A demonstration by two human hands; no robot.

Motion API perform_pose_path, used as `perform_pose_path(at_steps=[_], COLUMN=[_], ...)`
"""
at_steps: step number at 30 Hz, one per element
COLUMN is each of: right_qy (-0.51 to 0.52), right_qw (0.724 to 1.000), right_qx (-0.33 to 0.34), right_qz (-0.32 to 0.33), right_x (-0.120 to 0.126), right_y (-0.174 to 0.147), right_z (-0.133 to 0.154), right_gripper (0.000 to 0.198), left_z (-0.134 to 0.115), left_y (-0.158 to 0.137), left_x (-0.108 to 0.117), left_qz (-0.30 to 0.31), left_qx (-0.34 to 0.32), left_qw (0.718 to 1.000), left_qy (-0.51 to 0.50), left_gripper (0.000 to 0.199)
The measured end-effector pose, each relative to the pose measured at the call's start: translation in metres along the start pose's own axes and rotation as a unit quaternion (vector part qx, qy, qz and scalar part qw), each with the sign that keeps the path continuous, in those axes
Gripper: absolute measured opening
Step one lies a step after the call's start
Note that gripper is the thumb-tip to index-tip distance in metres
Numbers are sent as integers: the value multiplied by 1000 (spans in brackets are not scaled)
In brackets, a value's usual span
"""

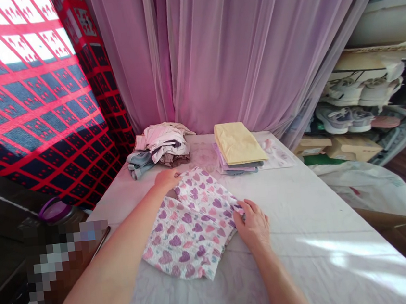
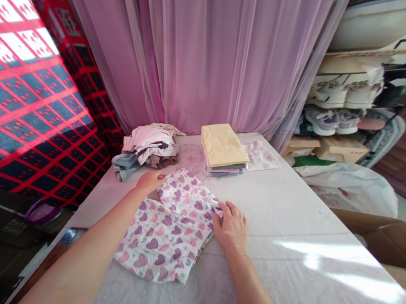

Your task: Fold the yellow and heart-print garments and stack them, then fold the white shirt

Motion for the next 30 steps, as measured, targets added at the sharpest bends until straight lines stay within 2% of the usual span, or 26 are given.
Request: perform_pose_path(at_steps=[4, 9, 15, 18, 25, 30], right_qy=[3, 0, -8, 0, 14, 5], right_qw=[1000, 1000, 1000, 1000, 999, 1000], right_qx=[2, -3, -16, -11, -27, -26], right_qz=[0, 0, -14, -20, -16, -14], right_x=[2, -1, -5, -6, -7, -6], right_y=[1, 1, 0, 0, 2, 1], right_z=[4, 3, -1, -2, -7, -5], right_gripper=[36, 38, 42, 43, 42, 42], left_z=[-4, -16, -26, -31, -34, -30], left_y=[8, 20, 39, 48, 60, 57], left_x=[-10, -16, -30, -34, -35, -32], left_qz=[60, 77, 104, 97, 38, 53], left_qx=[7, 7, 39, 27, -4, -15], left_qw=[997, 996, 994, 995, 996, 995], left_qy=[38, 36, 5, -26, -84, -89], left_gripper=[35, 33, 34, 34, 29, 27])
Point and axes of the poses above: each hand's wrist, its own y-axis towards the middle knuckle, its own x-axis out of the back of the hand, z = x × y, the point moved 6 cm from there along y, towards the middle knuckle
